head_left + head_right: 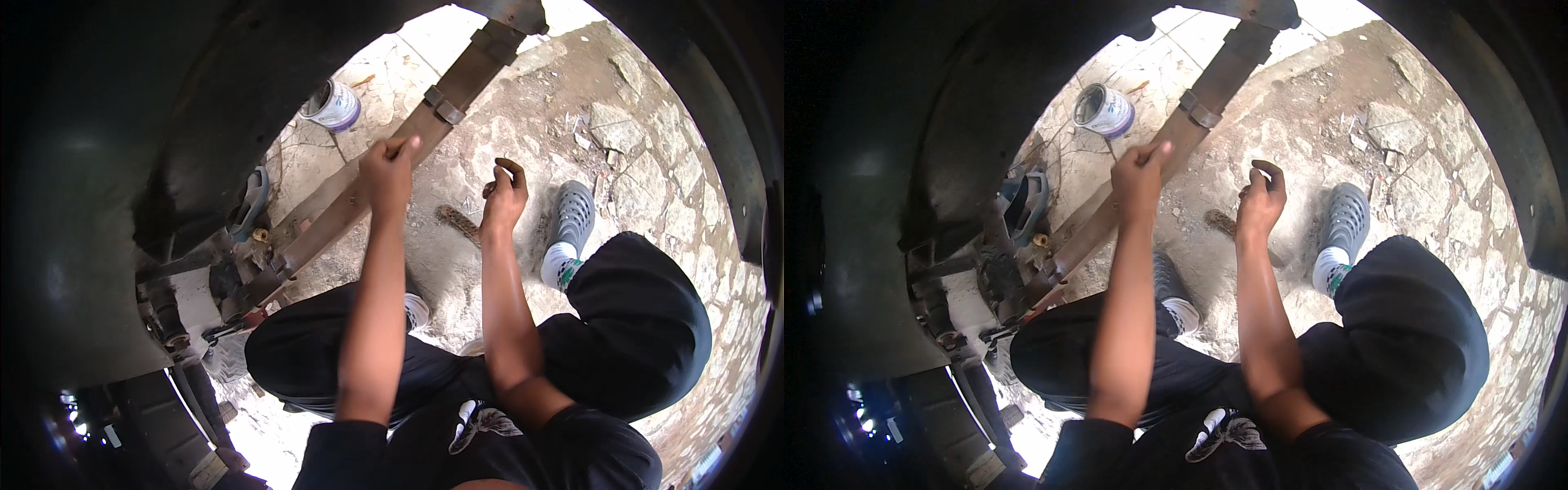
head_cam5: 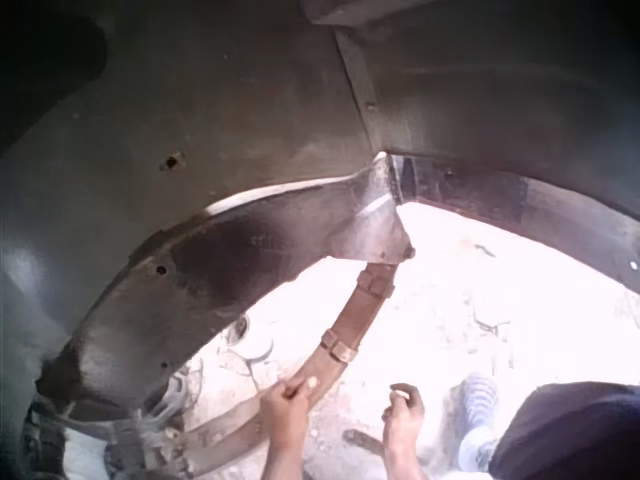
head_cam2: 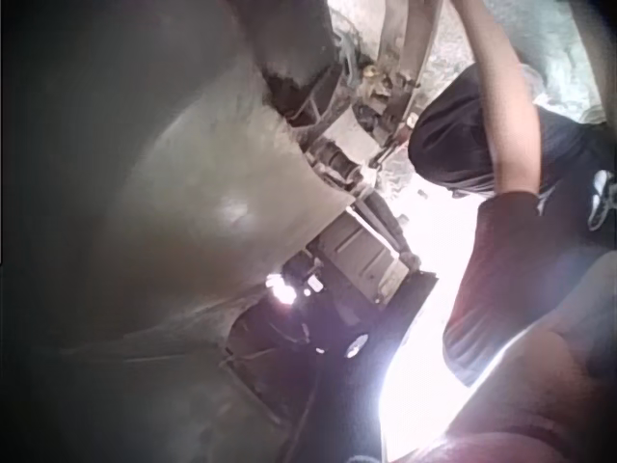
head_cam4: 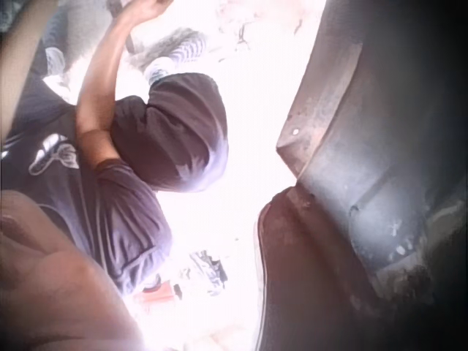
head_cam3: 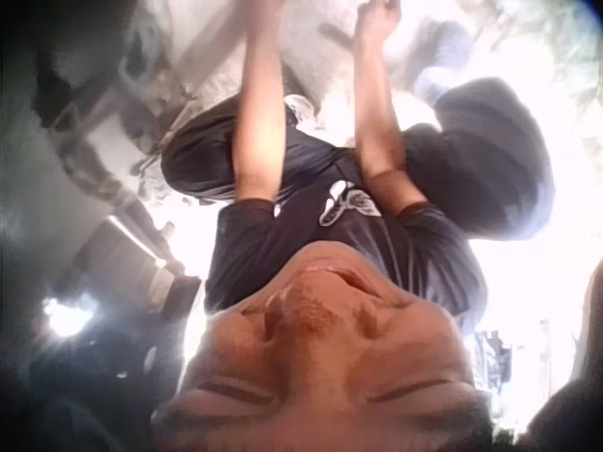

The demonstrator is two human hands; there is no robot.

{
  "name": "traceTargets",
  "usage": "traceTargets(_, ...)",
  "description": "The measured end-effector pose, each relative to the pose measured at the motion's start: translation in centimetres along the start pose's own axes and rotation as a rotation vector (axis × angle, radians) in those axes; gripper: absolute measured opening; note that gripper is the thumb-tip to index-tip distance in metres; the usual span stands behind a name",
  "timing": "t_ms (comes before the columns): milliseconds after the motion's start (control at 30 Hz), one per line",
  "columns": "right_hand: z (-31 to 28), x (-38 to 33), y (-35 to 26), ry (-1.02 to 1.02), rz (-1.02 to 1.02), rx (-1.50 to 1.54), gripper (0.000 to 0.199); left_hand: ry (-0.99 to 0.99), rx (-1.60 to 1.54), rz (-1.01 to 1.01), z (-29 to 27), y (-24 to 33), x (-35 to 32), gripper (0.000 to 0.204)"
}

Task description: The person sits on the ground and assembles a metal frame by hand. They repeatedly insert and tighten small metal fasteners into a long metal beam, adjusting the frame as needed.

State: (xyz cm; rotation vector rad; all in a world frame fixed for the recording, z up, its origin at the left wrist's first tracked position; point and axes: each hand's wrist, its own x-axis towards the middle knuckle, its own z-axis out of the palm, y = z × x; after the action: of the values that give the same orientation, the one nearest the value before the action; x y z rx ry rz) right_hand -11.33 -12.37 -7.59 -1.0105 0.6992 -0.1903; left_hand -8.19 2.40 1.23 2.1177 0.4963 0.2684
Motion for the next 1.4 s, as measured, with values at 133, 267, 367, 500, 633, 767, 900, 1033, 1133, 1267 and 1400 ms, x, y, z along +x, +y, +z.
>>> traceTargets(133,0.4,-0.9,-2.3,-0.414,0.142,-0.178,0.034,0.015,-0.485,-0.228,1.8,-3.4,-7.4,0.016)
traceTargets(267,1.1,-2.0,-5.7,-0.764,0.178,-0.294,0.028,0.0,-0.683,-0.219,2.5,-3.3,-7.3,0.013)
traceTargets(367,1.5,-2.1,-6.1,-0.823,0.008,-0.236,0.029,-0.097,-0.84,-0.211,2.0,-2.3,-6.4,0.014)
traceTargets(500,1.1,-0.9,-5.7,-0.869,-0.117,-0.248,0.04,-0.195,-1.003,-0.355,1.0,-1.4,-6.5,0.017)
traceTargets(633,0.4,-0.6,-5.9,-0.888,-0.166,-0.287,0.044,-0.24,-0.899,-0.281,0.9,-1.4,-5.9,0.019)
traceTargets(767,0.4,-0.4,-6.1,-0.928,-0.038,-0.171,0.043,-0.281,-0.87,-0.219,0.7,-1.7,-5.6,0.021)
traceTargets(900,0.7,-0.3,-5.6,-0.837,-0.13,-0.158,0.037,-0.229,-0.941,-0.31,0.1,-0.5,-5.3,0.02)
traceTargets(1033,1.1,-0.7,-5.9,-0.817,-0.065,-0.116,0.027,-0.244,-0.886,-0.154,0.1,-1.0,-5.0,0.02)
traceTargets(1133,1.1,-0.7,-5.9,-0.846,-0.049,-0.127,0.022,-0.189,-0.781,-0.07,0.3,-1.3,-4.9,0.02)
traceTargets(1267,1.3,-0.7,-5.5,-0.799,-0.128,-0.127,0.021,-0.08,-0.488,0.036,0.4,-0.8,-5.0,0.019)
traceTargets(1400,1.4,-1.3,-6.0,-0.786,-0.089,-0.121,0.02,-0.065,-0.306,0.026,0.4,0.9,-5.8,0.022)
